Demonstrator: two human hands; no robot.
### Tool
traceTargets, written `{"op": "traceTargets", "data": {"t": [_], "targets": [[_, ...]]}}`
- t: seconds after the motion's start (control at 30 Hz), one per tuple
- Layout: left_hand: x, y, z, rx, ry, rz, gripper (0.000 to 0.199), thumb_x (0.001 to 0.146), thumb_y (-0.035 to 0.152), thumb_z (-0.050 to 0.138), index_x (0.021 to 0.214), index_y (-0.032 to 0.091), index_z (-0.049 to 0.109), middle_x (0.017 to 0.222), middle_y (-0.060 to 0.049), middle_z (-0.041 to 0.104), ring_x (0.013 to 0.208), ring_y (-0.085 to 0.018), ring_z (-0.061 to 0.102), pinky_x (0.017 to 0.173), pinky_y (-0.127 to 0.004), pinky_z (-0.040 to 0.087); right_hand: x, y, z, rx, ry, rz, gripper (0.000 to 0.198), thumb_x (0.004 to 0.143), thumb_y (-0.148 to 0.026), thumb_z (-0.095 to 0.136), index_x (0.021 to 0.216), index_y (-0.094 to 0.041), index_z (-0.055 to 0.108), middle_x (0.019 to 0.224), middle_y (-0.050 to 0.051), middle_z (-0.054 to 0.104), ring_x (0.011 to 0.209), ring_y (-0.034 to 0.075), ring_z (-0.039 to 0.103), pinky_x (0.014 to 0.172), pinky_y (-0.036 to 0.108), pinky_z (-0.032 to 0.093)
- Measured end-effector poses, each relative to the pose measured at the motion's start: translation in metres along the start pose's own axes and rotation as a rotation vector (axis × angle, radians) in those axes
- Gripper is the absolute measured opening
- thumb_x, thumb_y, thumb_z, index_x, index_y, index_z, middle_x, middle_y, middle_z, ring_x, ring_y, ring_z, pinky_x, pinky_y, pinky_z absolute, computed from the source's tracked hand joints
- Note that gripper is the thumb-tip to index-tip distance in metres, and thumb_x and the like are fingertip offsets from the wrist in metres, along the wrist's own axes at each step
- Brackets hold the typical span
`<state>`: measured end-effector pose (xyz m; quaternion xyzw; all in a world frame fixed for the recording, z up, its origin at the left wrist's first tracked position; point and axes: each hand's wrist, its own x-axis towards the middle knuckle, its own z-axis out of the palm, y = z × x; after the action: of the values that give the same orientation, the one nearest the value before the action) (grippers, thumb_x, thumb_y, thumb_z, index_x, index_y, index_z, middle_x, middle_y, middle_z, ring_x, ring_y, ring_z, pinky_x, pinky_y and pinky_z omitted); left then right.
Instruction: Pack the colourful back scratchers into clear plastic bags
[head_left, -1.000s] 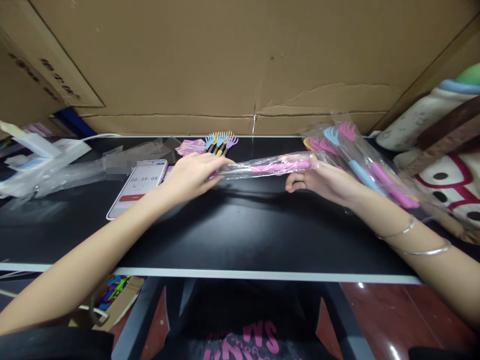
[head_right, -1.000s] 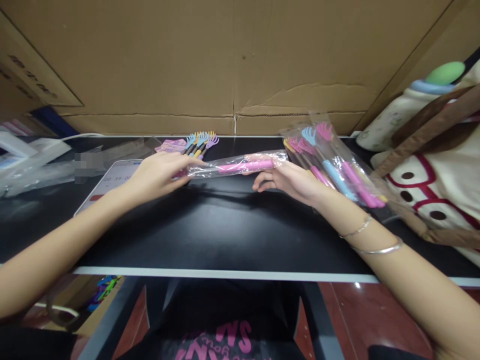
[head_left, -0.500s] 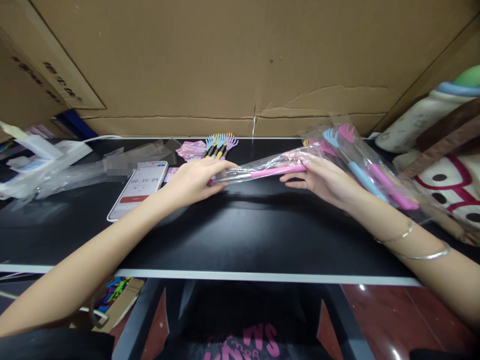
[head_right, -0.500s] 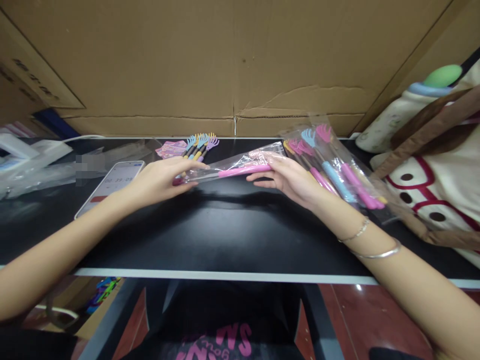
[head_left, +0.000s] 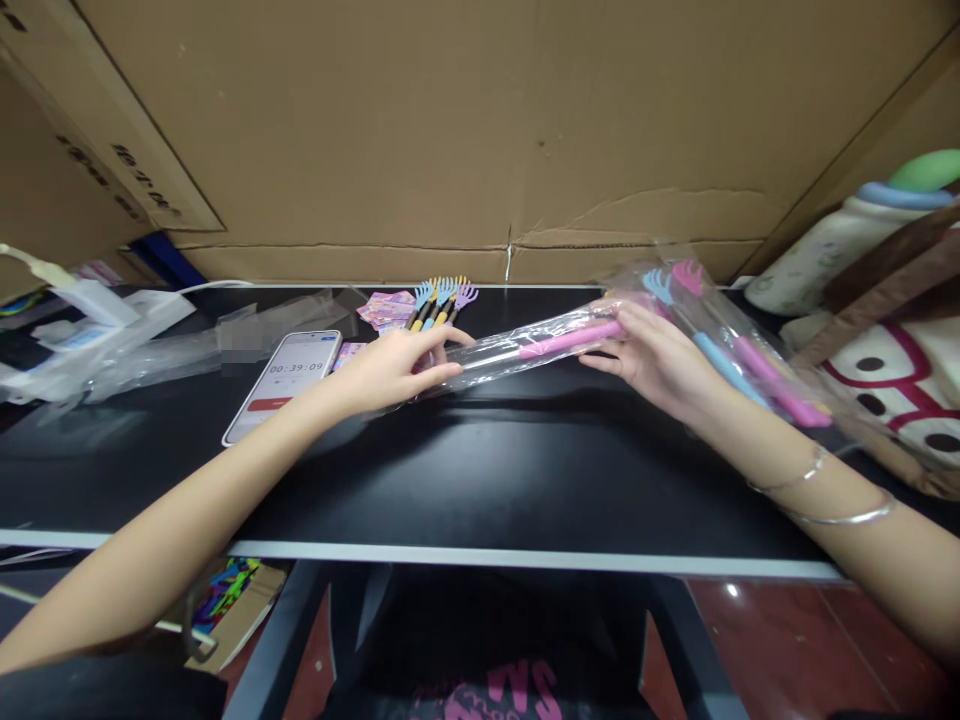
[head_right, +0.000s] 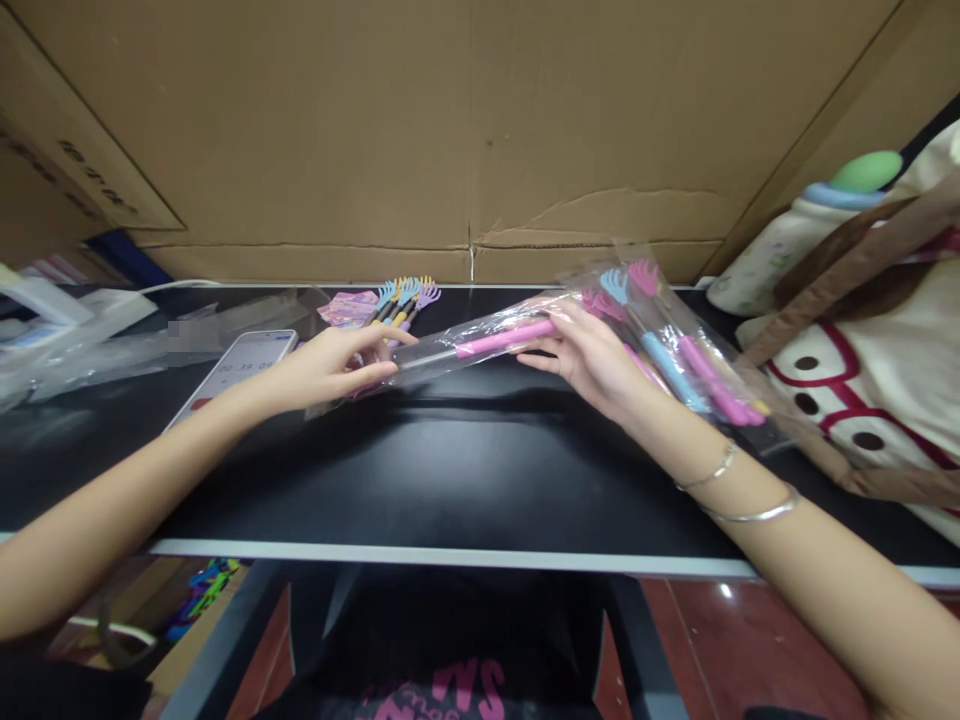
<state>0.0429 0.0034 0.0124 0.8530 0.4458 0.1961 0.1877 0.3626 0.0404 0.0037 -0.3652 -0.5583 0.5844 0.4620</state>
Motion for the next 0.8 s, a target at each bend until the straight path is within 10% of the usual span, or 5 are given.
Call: {"op": "traceTargets", "data": {"t": [0.8], "targets": [[0.0031,0.0000,0.0061,-0.124,0.057,-0.085,0.033,0.086,0.047,0.060,0.098,0.017,0.063,0.065,0.004,0.059,0.054,-0.011,0.052,0.056,-0.022,0.036,-0.0065,0.0033,0.0055,0.058,-0.155,0.050,0.047,0.071,-0.017,0.075,0.114,-0.028,0.062,0.125,0.003,0.069,0.120,0.024,0.064,0.112,0.052,0.041]]}}
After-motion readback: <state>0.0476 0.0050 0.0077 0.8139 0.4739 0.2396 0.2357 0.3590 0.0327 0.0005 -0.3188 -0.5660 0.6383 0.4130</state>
